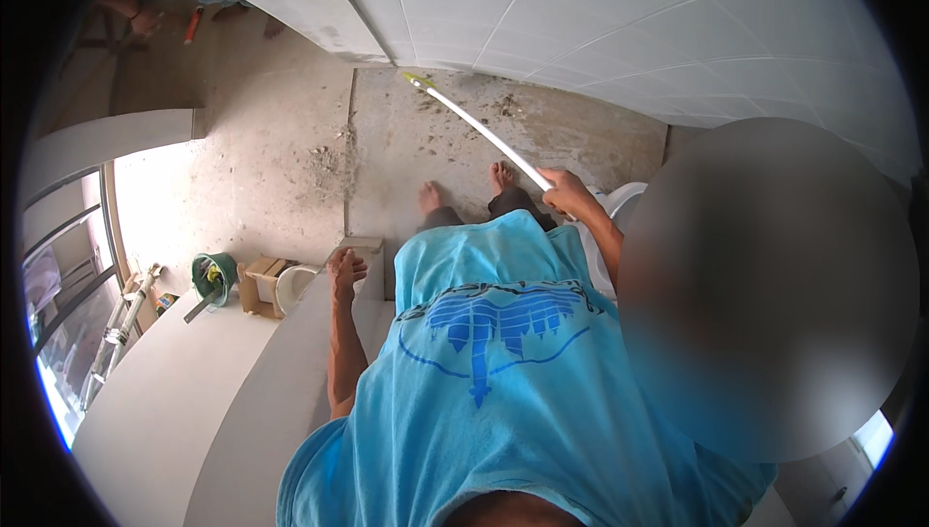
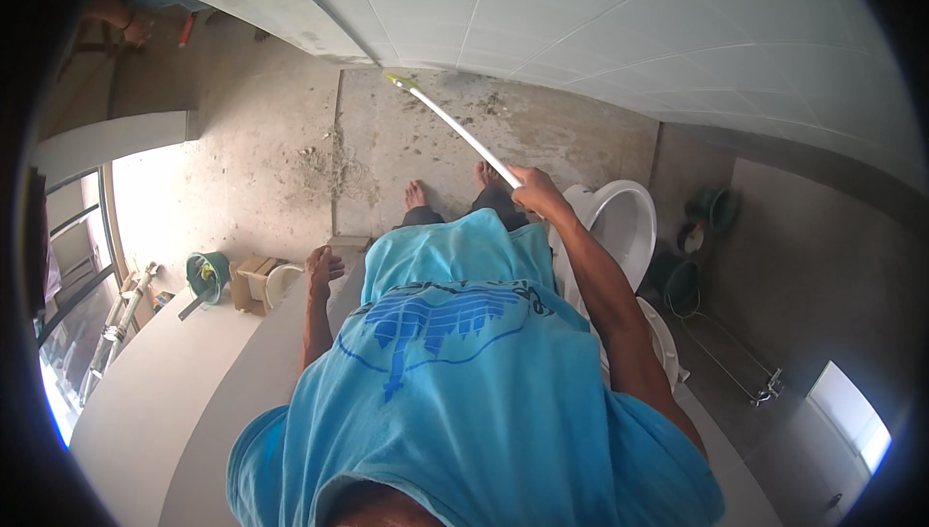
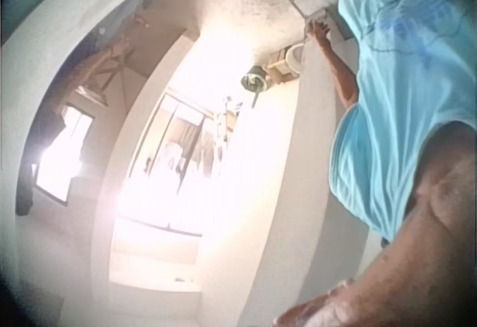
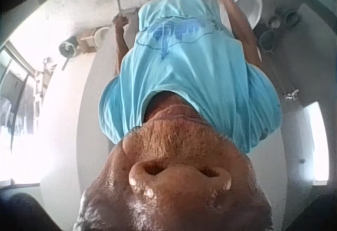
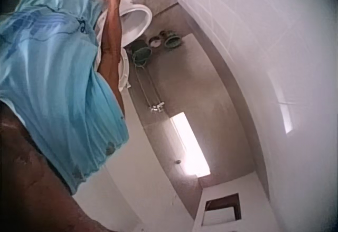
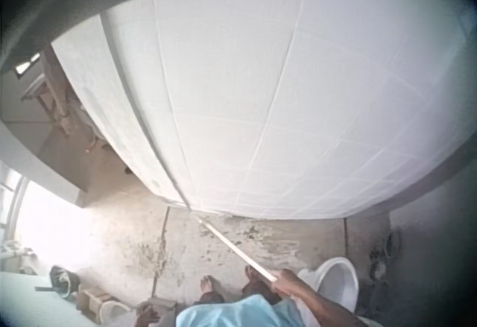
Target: The person sweeps a tiled bathroom floor using a long-handled brush, gathering debris near the toilet and doorway. They occasionally use their hand to pick up small pieces of debris from the floor.
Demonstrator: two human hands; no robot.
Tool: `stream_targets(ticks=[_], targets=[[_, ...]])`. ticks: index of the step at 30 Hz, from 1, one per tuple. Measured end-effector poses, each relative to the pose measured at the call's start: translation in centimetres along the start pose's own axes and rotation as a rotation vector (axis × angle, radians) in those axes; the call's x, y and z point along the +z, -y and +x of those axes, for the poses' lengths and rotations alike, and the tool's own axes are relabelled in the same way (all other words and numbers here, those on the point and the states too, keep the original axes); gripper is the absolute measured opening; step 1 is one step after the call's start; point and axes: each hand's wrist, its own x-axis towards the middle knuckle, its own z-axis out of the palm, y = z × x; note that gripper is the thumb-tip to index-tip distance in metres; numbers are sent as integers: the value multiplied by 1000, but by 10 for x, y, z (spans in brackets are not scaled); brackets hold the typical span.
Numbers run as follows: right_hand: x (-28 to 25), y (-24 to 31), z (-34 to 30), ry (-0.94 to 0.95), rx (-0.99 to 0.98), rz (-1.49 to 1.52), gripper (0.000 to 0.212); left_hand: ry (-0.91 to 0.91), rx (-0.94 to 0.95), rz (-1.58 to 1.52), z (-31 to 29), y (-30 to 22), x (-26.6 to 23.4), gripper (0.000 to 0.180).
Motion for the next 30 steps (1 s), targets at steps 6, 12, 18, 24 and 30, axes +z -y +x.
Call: stream_targets(ticks=[6,12,18,24,30], targets=[[-29,-62,-64,-192,25,-215,62,17,10,-7,-1,-5,-9,42],[-55,-74,-53,-198,336,-190,40,82,5,25,7,-6,-10,46],[-24,-50,23,-58,458,-180,32,59,44,10,8,-17,-16,43],[-5,34,16,177,249,28,60,51,1,-4,13,-1,-26,42],[11,28,-2,187,-39,-86,59,70,23,-24,5,-3,-33,42]])
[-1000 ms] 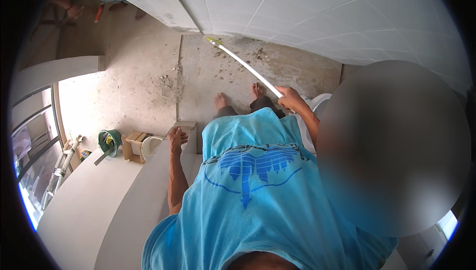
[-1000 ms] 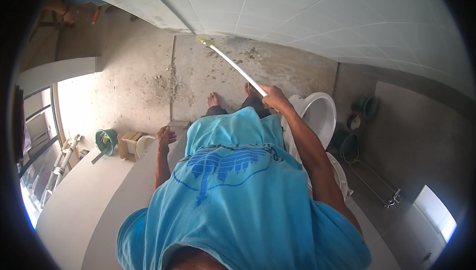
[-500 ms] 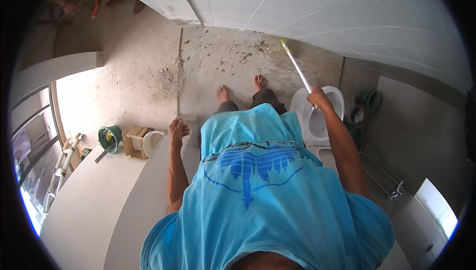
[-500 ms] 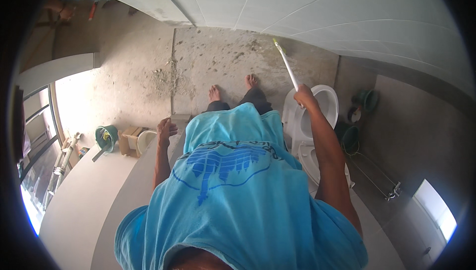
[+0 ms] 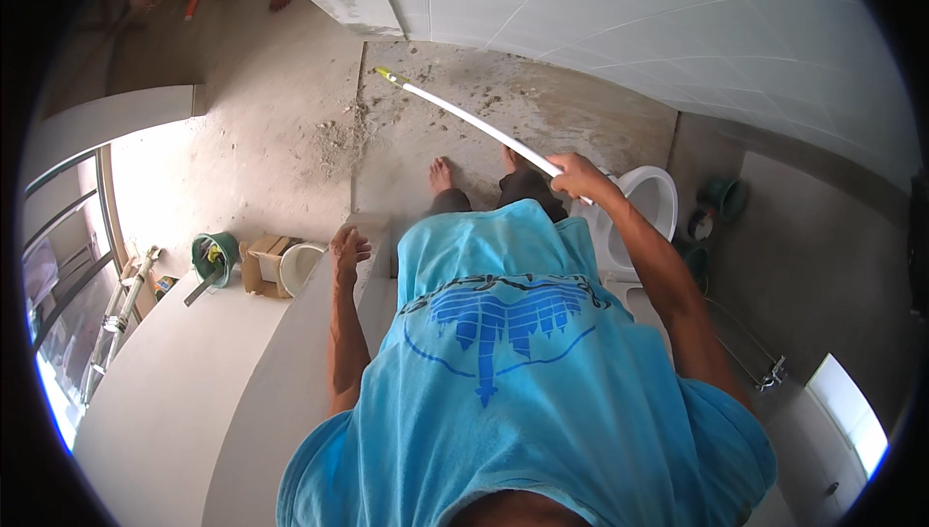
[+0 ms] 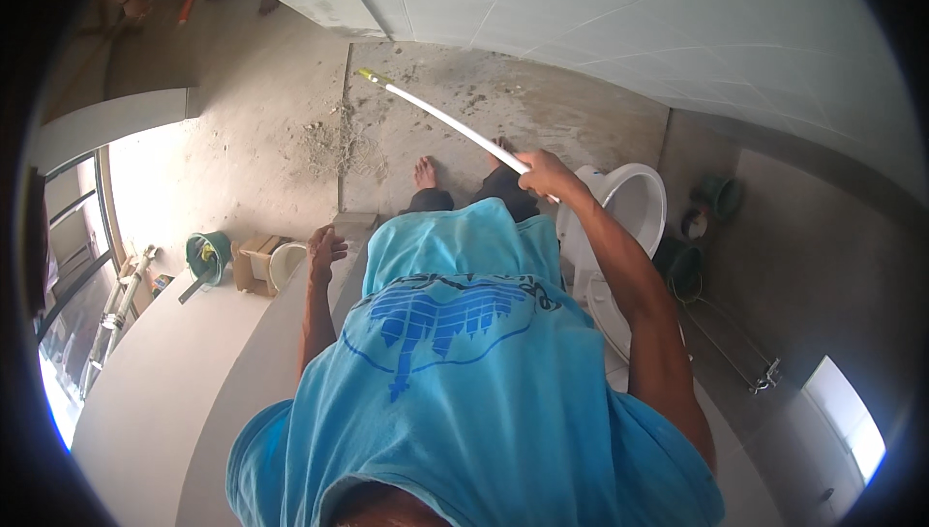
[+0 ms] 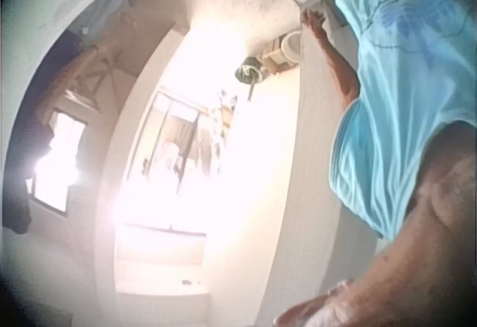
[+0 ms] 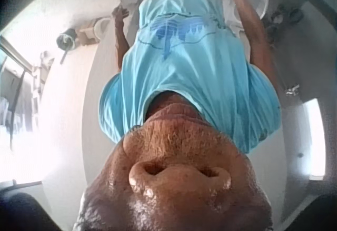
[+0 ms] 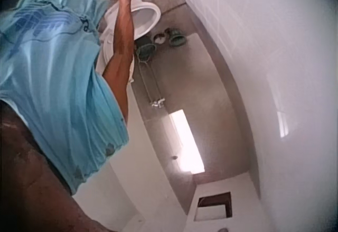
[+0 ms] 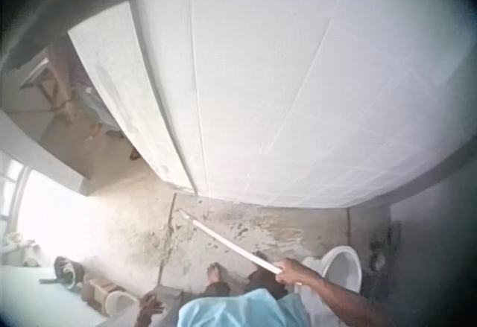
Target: The person sweeps a tiled bathroom floor using a long-handled brush, gathering debris near the toilet and doorway. They occasionally use their hand to pick up small pieces of debris from the floor.
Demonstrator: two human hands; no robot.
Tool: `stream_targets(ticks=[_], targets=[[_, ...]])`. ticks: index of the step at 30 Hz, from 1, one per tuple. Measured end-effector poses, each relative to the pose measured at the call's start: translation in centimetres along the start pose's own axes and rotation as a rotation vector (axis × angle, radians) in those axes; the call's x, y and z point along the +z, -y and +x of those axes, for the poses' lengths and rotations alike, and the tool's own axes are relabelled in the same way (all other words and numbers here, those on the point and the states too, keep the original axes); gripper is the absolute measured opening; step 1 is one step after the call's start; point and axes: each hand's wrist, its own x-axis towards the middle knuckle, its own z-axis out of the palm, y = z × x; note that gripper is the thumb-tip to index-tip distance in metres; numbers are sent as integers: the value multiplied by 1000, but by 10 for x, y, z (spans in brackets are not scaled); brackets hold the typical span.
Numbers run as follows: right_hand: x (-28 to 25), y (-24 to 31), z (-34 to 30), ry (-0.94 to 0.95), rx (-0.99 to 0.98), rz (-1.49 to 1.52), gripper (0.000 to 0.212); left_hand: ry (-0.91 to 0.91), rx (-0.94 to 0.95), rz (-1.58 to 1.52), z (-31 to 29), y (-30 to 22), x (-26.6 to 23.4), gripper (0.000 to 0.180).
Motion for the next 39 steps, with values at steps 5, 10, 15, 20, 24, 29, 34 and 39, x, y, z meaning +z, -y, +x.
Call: stream_targets(ticks=[5,10,15,20,24,29,34,39], targets=[[1,-67,-54,-339,28,-396,28,-64,-39,17,-6,7,-17,42],[-20,-160,-114,-471,250,-514,24,-49,-65,59,2,15,-28,43],[-42,-129,-136,-612,351,-645,26,-11,-33,79,15,7,-34,44],[-73,-115,-87,-492,351,-900,29,16,3,58,38,-8,-33,41],[-64,-37,-33,-412,347,-966,25,14,60,21,42,-21,-33,37],[-31,4,-2,-342,139,-1048,25,9,50,-1,50,-8,-29,36],[23,32,12,-369,-15,-797,25,15,29,-20,40,7,-16,34],[73,34,30,-366,-245,-680,27,30,8,20,26,4,-11,38]])
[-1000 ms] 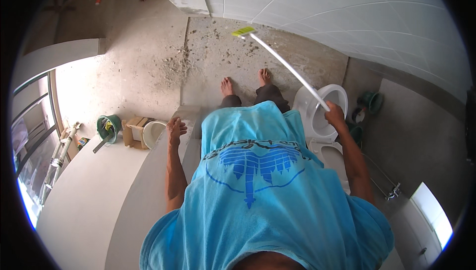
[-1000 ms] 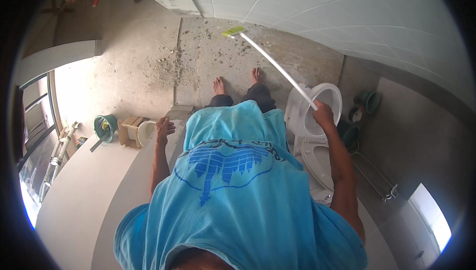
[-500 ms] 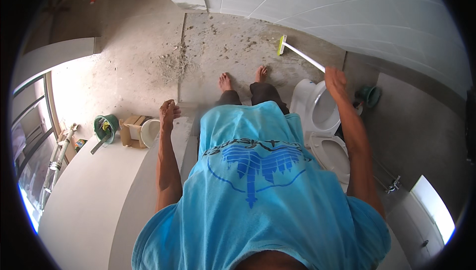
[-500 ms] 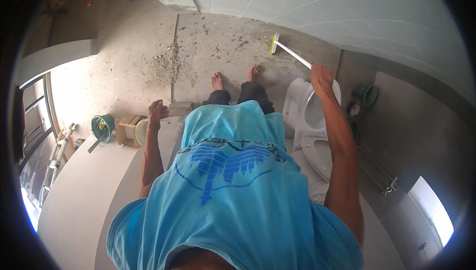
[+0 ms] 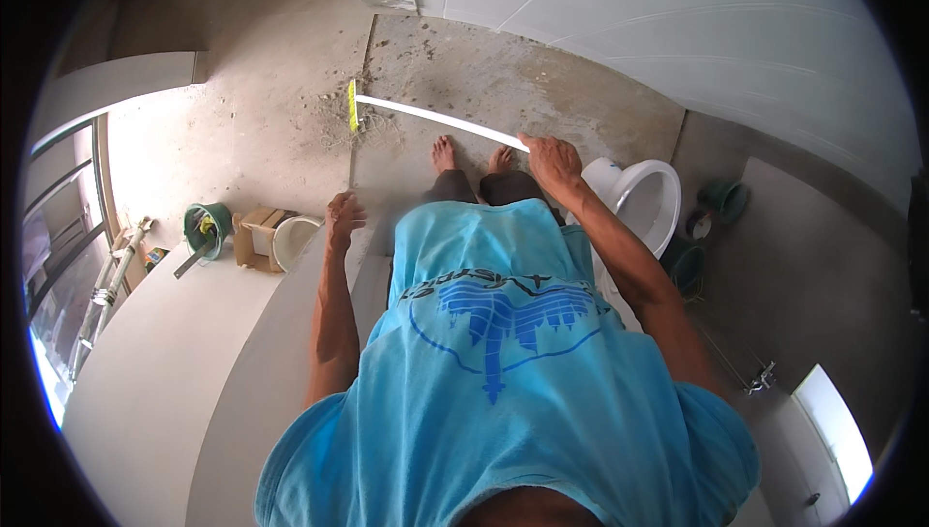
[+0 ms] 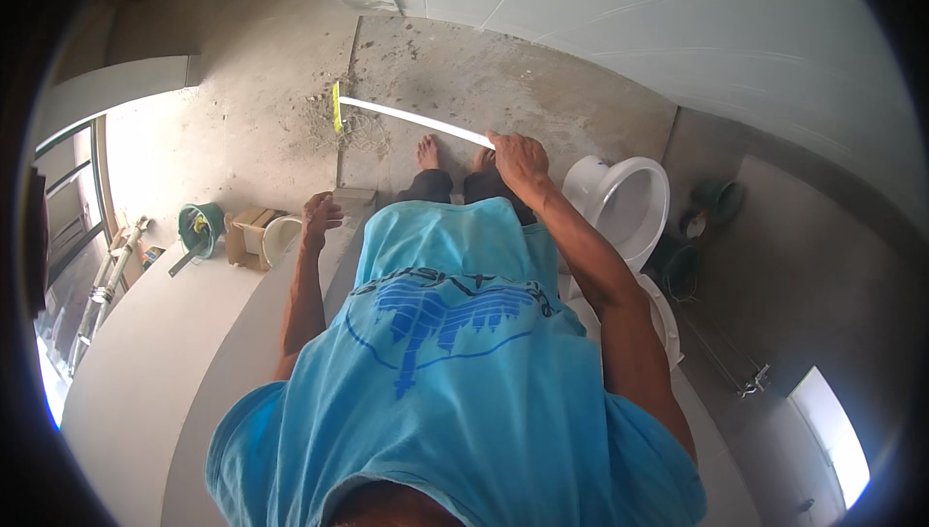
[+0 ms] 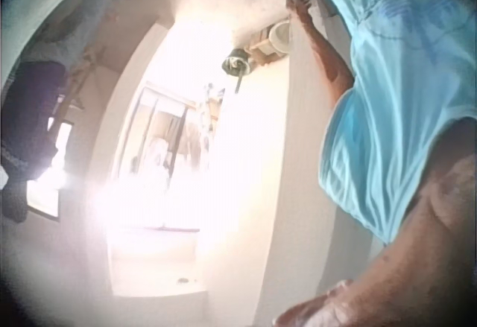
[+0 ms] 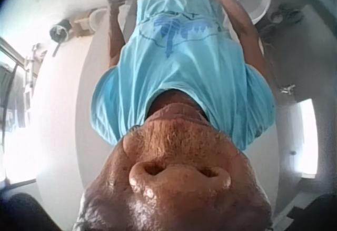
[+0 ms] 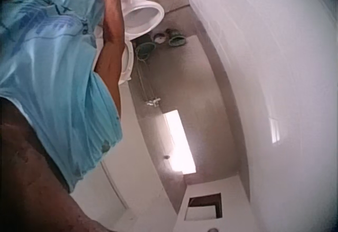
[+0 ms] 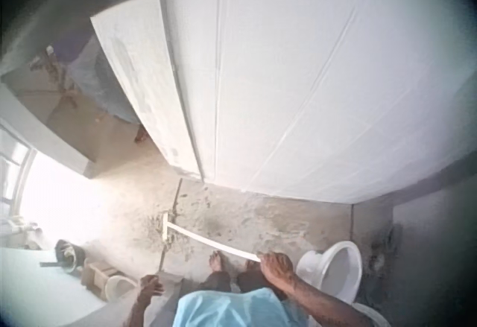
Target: The person sweeps a tiled bathroom floor using a long-handled brush, gathering debris near the toilet and doorway. They occasionally use their hand to pick up small pieces of debris from the floor.
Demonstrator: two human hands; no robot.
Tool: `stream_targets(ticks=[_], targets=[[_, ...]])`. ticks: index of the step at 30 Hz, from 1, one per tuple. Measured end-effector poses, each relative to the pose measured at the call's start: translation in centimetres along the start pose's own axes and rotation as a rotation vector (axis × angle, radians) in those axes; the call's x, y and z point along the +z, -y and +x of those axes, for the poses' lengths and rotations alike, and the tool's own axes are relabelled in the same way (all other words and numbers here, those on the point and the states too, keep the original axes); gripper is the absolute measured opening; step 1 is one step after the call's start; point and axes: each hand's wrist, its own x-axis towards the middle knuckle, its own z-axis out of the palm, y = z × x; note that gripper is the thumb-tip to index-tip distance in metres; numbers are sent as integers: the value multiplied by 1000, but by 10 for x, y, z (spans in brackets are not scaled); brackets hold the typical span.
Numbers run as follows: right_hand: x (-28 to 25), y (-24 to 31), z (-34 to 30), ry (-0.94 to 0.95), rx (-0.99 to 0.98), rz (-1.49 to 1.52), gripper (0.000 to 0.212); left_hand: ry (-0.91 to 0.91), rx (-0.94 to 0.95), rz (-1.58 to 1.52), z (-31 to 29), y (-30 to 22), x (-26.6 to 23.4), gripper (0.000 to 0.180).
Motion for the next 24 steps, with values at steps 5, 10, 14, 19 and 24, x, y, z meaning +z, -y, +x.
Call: stream_targets(ticks=[5,10,14,19,24], targets=[[15,-88,-65,-35,176,-39,15,-40,-64,28,-6,0,-7,42],[-38,-149,-161,47,412,-239,11,-35,-67,45,-4,3,-8,41],[-41,-141,-175,71,503,-326,15,7,-53,56,2,-1,1,40],[7,-89,-143,151,515,-252,24,41,5,29,7,-21,18,40],[-6,-52,-118,113,428,-194,23,54,11,37,15,-12,19,39]])
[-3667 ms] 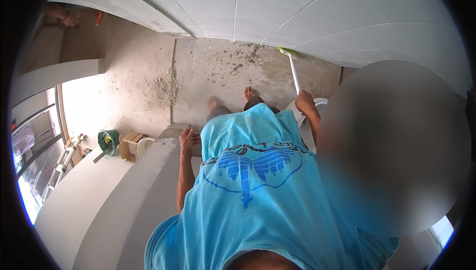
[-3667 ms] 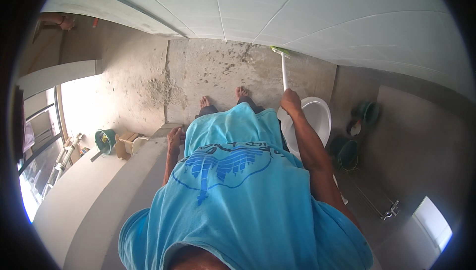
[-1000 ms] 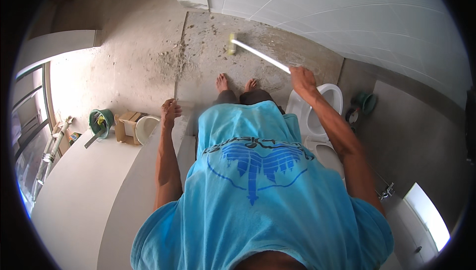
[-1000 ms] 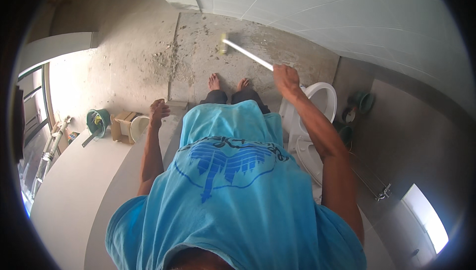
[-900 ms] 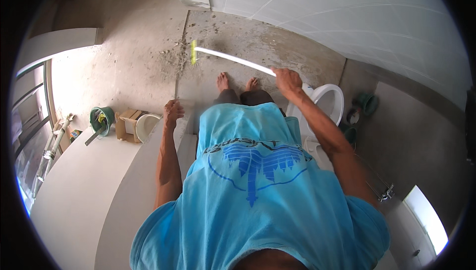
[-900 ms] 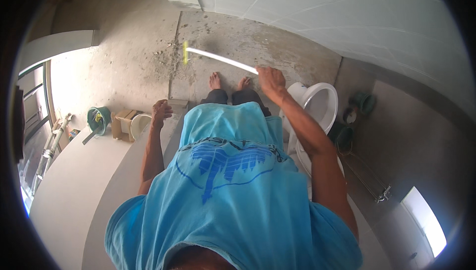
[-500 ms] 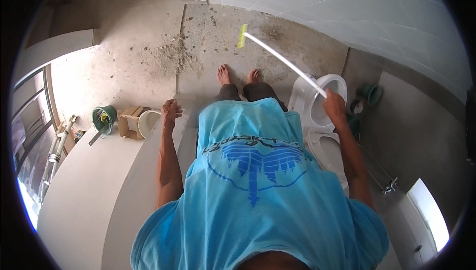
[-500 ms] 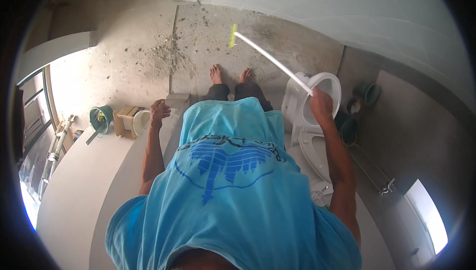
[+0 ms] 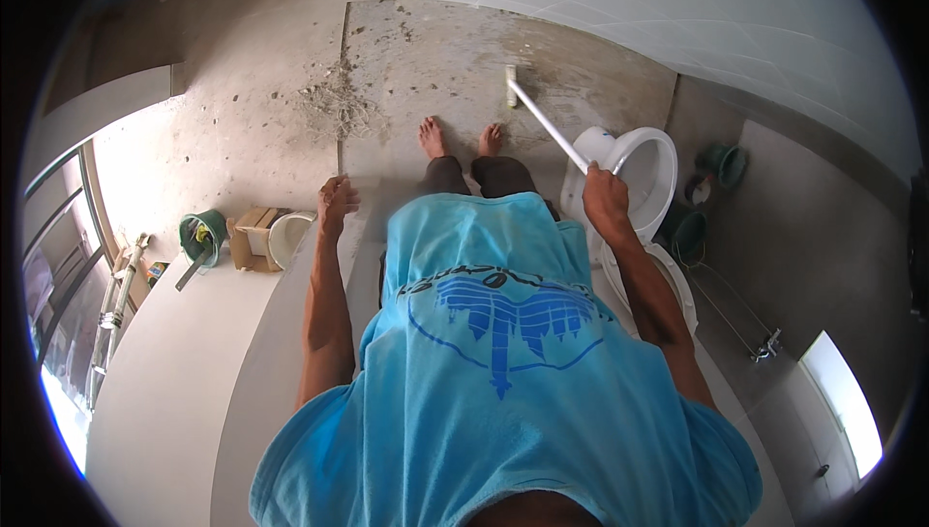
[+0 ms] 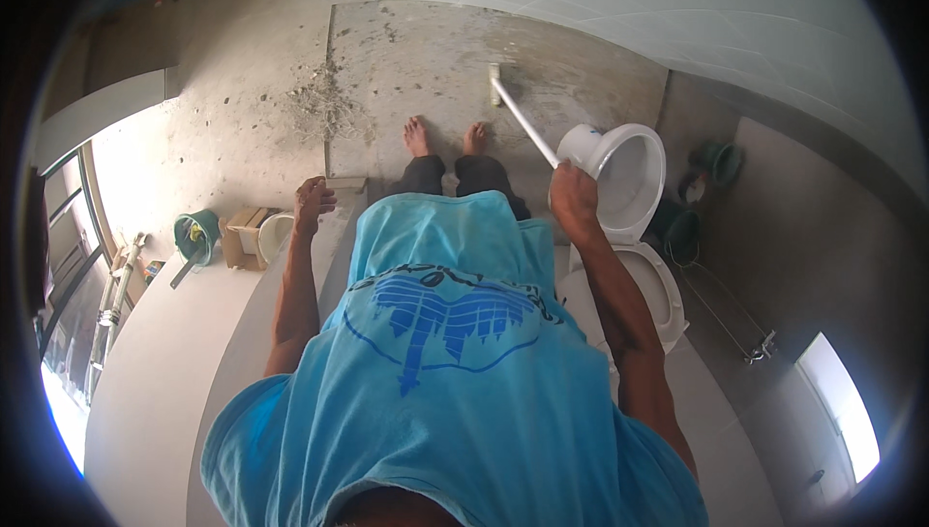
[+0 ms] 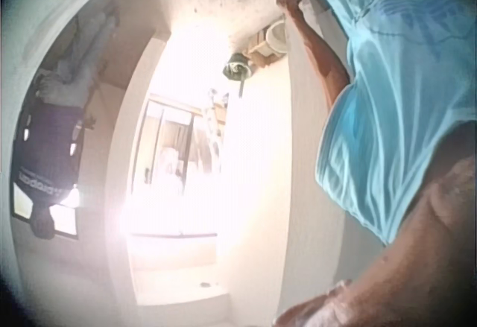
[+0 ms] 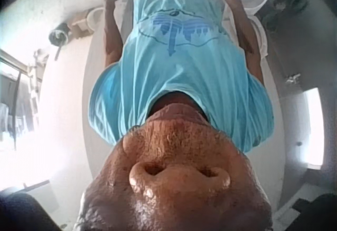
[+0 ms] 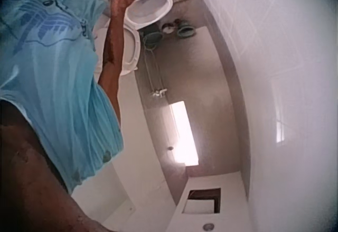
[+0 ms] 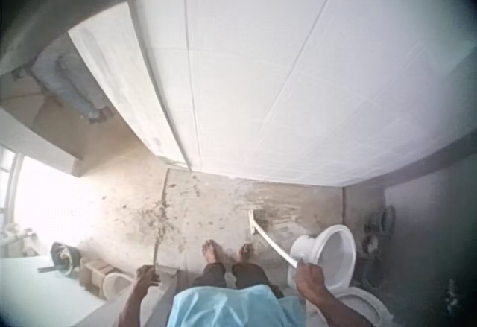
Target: The person sweeps a tiled bathroom floor using a long-handled brush, gathering debris near the toilet and doorway. They occasionally use their hand to pick up small pieces of debris from the floor.
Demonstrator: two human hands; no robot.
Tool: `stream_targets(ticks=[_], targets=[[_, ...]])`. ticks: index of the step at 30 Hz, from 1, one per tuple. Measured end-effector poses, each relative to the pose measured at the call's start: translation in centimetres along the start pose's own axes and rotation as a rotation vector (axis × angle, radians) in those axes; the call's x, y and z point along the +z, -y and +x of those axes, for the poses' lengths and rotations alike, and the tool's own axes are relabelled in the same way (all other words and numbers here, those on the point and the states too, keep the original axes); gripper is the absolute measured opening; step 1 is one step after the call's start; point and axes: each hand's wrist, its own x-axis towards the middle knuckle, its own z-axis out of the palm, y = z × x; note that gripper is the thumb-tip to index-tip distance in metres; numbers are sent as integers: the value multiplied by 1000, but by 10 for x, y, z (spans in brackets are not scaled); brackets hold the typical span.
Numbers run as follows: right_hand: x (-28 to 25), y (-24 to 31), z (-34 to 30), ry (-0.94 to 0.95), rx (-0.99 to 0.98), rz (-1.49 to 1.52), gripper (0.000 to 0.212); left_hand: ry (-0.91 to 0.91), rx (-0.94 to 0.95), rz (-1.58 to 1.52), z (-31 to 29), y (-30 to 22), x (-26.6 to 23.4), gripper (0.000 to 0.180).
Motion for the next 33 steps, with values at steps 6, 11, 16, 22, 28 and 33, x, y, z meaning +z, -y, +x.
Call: stream_targets(ticks=[6,11,16,22,28,33], targets=[[32,63,25,101,-125,223,26,18,-10,19,6,-7,3,40],[25,64,24,73,-102,338,37,-63,-4,53,-4,-17,-16,39],[12,-9,-8,-32,-25,218,33,-85,-79,39,-9,4,-25,37],[41,26,17,88,-78,237,30,-8,-57,24,-14,4,-8,38],[39,90,36,60,-206,544,31,-29,13,11,-14,-20,-4,41],[46,5,22,175,-100,795,47,-102,-39,30,-9,-8,-30,41]])
